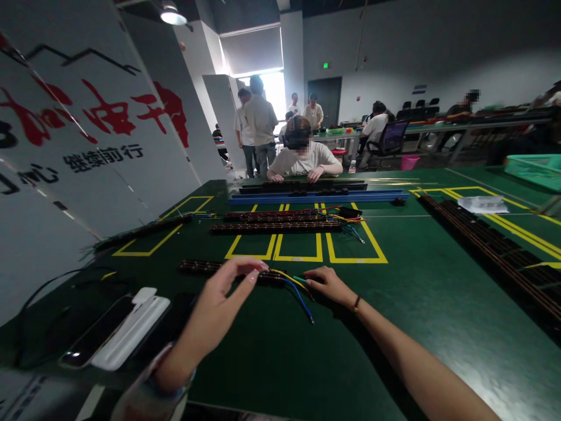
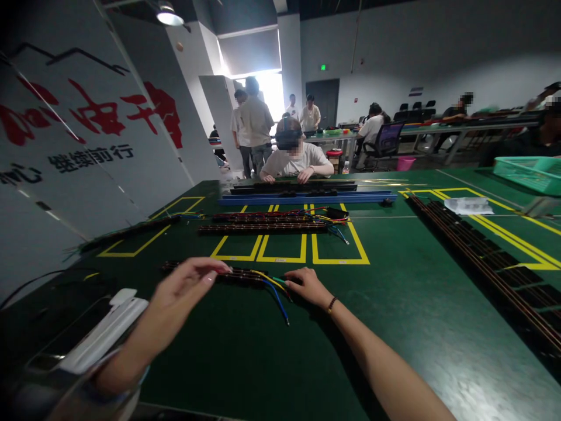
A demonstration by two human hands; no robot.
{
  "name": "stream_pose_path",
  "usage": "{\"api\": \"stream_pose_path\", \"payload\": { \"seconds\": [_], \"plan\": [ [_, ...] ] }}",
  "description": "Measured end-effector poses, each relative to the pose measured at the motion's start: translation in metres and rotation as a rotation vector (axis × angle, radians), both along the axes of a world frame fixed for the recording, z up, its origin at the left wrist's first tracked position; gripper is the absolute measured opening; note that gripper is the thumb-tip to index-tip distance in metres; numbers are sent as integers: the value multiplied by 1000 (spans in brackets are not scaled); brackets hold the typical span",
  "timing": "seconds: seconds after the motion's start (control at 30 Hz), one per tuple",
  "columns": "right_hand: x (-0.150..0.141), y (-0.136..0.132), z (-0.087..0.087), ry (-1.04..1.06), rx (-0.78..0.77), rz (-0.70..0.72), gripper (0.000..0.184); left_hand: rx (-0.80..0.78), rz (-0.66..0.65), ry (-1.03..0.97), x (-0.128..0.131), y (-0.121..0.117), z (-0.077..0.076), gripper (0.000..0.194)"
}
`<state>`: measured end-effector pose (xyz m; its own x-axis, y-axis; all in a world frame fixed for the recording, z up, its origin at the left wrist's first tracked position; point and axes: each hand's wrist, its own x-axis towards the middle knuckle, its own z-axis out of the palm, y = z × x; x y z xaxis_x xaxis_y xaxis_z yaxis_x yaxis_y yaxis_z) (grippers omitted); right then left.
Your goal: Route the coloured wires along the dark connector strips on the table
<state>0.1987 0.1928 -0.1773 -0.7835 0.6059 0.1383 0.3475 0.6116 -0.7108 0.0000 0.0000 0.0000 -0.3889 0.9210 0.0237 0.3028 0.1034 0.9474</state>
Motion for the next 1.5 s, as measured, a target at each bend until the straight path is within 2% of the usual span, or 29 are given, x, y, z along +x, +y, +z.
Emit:
{"api": "stream_pose_path", "payload": {
  "seconds": [0.1, 0.17, 0.23, 0.3, 0.37, 0.43, 0.53, 0.6, 0.7, 0.83, 0.9, 1.13, 1.3, 1.5],
  "plan": [
    [-8, -3, 0, -54, -29, 27, 45, -287, -217, -203, 10, 16, -55, 34],
    [-13, -8, -2, -85, -6, 18, 51, -418, -239, -355, 15, 25, -94, 38],
    [-16, -14, -4, -107, 71, 3, 58, -482, -219, -511, 21, 32, -124, 38],
    [-18, -21, -7, -113, 151, -19, 59, -422, -212, -621, 26, 40, -144, 39],
    [-18, -25, -8, -107, 190, -37, 47, -386, -192, -721, 32, 48, -154, 42],
    [-17, -29, -9, -65, 188, -43, 36, -380, -163, -785, 38, 56, -158, 43],
    [-15, -31, -8, 73, 154, -55, 37, -372, -147, -824, 45, 66, -160, 39],
    [-15, -32, -9, 134, 163, -73, 30, -360, -154, -850, 46, 69, -162, 37],
    [-15, -31, -12, 112, 261, -102, 16, -364, -164, -892, 43, 71, -166, 38],
    [-16, -30, -16, 28, 354, -163, 20, -379, -154, -902, 38, 74, -171, 42],
    [-17, -29, -16, 23, 323, -181, 23, -381, -152, -912, 37, 77, -172, 44],
    [-19, -23, -9, 120, 4, -173, 18, -370, -239, -1056, 44, 94, -169, 44],
    [-18, -19, -8, 130, -117, -194, 21, -342, -209, -1111, 49, 102, -173, 50],
    [-20, -23, -6, 90, 20, -140, 24, -287, -276, -1186, 44, 97, -173, 41]
  ]
}}
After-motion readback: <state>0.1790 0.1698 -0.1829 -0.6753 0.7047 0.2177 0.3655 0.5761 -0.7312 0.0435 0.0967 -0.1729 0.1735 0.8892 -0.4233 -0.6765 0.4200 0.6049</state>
